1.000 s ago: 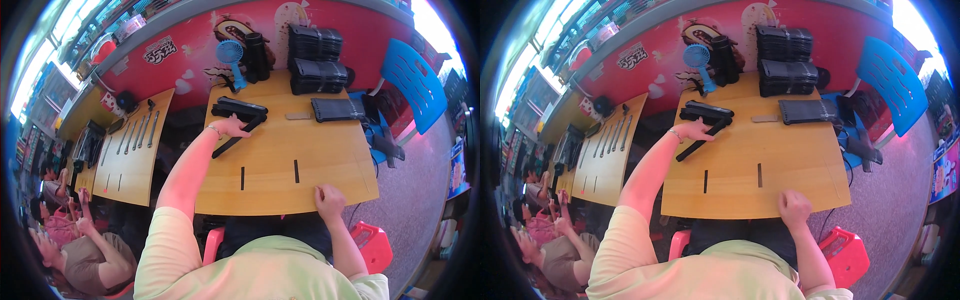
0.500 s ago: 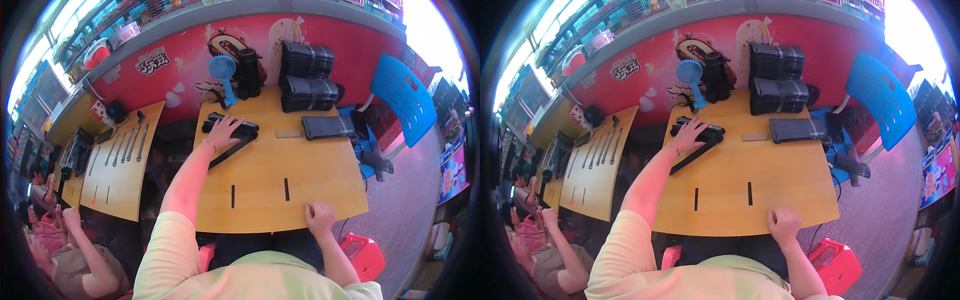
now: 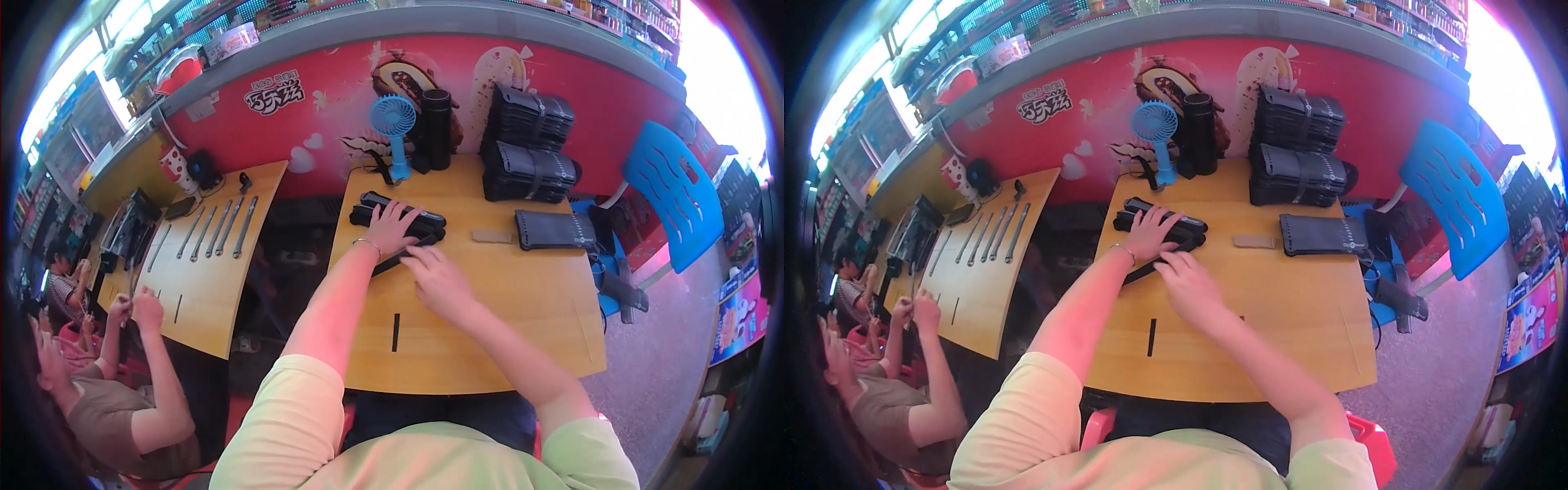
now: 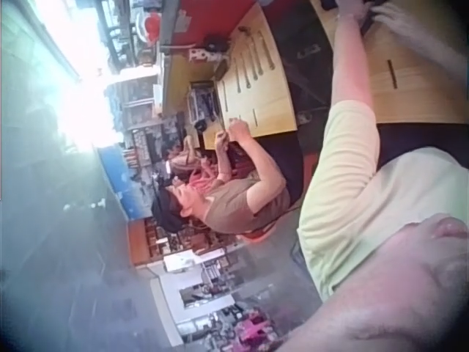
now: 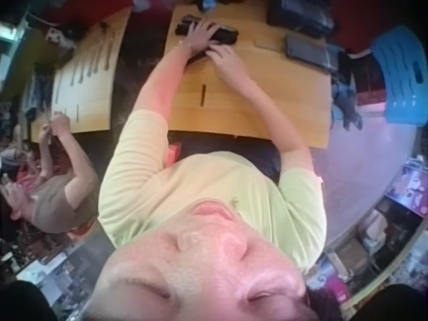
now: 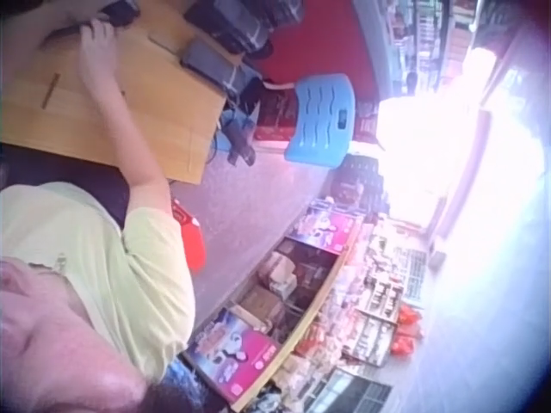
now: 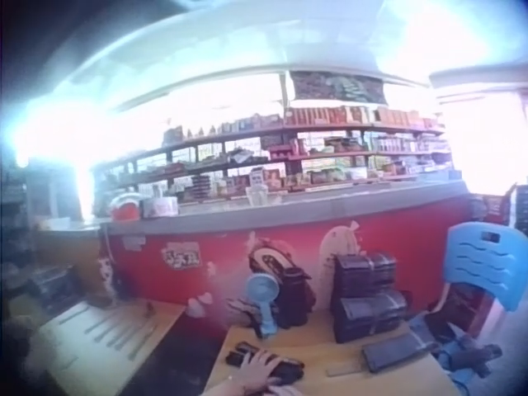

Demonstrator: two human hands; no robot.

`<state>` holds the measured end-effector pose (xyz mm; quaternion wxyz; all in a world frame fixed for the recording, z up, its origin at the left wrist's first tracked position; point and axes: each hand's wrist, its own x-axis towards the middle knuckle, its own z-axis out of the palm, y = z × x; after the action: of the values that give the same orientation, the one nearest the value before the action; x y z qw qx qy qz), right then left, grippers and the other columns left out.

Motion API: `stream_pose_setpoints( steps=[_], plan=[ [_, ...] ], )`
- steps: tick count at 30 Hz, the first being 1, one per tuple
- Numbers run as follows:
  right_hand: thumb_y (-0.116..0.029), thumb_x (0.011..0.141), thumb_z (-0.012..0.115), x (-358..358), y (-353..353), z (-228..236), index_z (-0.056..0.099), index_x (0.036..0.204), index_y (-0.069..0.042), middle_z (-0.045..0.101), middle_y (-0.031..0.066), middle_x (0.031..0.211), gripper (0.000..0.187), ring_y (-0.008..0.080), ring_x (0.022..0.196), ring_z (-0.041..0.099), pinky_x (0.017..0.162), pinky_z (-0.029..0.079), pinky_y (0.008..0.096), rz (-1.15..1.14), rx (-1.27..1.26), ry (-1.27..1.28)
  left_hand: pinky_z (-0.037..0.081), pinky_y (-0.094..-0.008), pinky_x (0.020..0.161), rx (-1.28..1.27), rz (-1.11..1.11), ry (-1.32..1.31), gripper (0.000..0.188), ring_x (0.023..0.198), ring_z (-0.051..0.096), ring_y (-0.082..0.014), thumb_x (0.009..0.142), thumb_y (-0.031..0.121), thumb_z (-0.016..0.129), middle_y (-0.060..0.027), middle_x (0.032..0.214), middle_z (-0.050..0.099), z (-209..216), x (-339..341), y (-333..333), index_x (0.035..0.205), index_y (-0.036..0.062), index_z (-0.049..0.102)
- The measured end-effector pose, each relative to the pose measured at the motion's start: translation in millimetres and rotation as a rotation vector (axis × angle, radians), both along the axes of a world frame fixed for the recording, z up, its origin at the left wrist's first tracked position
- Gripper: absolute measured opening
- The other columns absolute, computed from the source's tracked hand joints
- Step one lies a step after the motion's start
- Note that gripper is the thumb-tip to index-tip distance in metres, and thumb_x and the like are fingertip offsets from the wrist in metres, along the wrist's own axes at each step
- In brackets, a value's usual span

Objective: Assembling and inspecting small textile straps with buttons or snaps.

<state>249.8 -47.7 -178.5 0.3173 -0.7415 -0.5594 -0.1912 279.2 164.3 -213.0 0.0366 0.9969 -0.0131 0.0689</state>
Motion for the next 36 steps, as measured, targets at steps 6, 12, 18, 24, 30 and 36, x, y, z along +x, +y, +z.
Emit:
stream_pose_setpoints(
  steps=[6,12,18,24,30,36],
  plan=[
    [-0.007,0.071,0.058,16.8,58.2,-11.6,0.054,0.098,-0.005,0.057,0.0078,0.100,0.027,0.0225,0.097,0.052,0.083,0.038,0.0340,-0.114,-0.135,-0.129,0.013,-0.0580,0.108,0.028,0.024,0.106,0.070,0.139,0.014,-0.0323,0.082,0.030,0.056,-0.0132,0.145,0.025,-2.5,3.7,8.6,0.144,0.0263,0.023],
    [-0.011,0.076,0.055,29.3,54.3,-32.8,0.059,0.094,-0.008,0.058,0.0070,0.097,0.019,0.0209,0.095,0.053,0.083,0.037,0.0365,-0.207,-0.323,-0.155,0.014,-0.0578,0.107,0.048,0.010,0.090,0.070,0.138,0.016,-0.0317,0.082,0.029,0.056,-0.0126,0.145,0.025,-1.4,1.0,7.0,0.144,0.0264,0.023],
    [-0.012,0.076,0.054,27.1,34.4,-44.1,0.060,0.089,-0.009,0.057,0.0075,0.093,0.014,0.0237,0.094,0.053,0.085,0.039,0.0382,-0.101,-0.371,-0.205,0.015,-0.0589,0.107,-0.003,0.022,0.074,0.074,0.138,0.016,-0.0316,0.082,0.041,0.061,-0.0125,0.144,0.026,0.5,3.4,2.1,0.143,0.0286,0.022],
    [-0.009,0.071,0.062,9.5,-19.9,-17.2,0.061,0.092,-0.012,0.056,0.0083,0.089,0.021,0.0268,0.095,0.055,0.083,0.042,0.0384,0.069,-0.262,0.144,0.015,-0.0590,0.106,0.023,0.027,0.062,0.075,0.138,0.014,-0.0323,0.082,0.046,0.059,-0.0128,0.144,0.025,-4.7,3.1,4.3,0.144,0.0281,0.020],
    [0.003,0.078,0.057,7.9,-132.2,1.6,0.056,0.102,-0.005,0.057,0.0092,0.090,0.025,0.0246,0.083,0.057,0.069,0.046,0.0328,-0.159,0.318,0.643,0.015,-0.0592,0.106,0.046,0.037,0.049,0.075,0.138,0.014,-0.0342,0.083,0.048,0.056,-0.0131,0.146,0.022,-6.7,4.6,5.9,0.144,0.0266,0.019],
    [-0.002,0.084,0.057,-3.7,-205.1,-9.0,0.056,0.106,-0.001,0.054,0.0047,0.077,0.022,0.0155,0.065,0.051,0.062,0.042,0.0290,-0.464,0.698,0.851,0.015,-0.0602,0.106,0.049,0.040,0.045,0.075,0.138,0.013,-0.0353,0.083,0.048,0.058,-0.0139,0.146,0.022,-8.5,4.0,7.7,0.144,0.0271,0.020]
  ],
)
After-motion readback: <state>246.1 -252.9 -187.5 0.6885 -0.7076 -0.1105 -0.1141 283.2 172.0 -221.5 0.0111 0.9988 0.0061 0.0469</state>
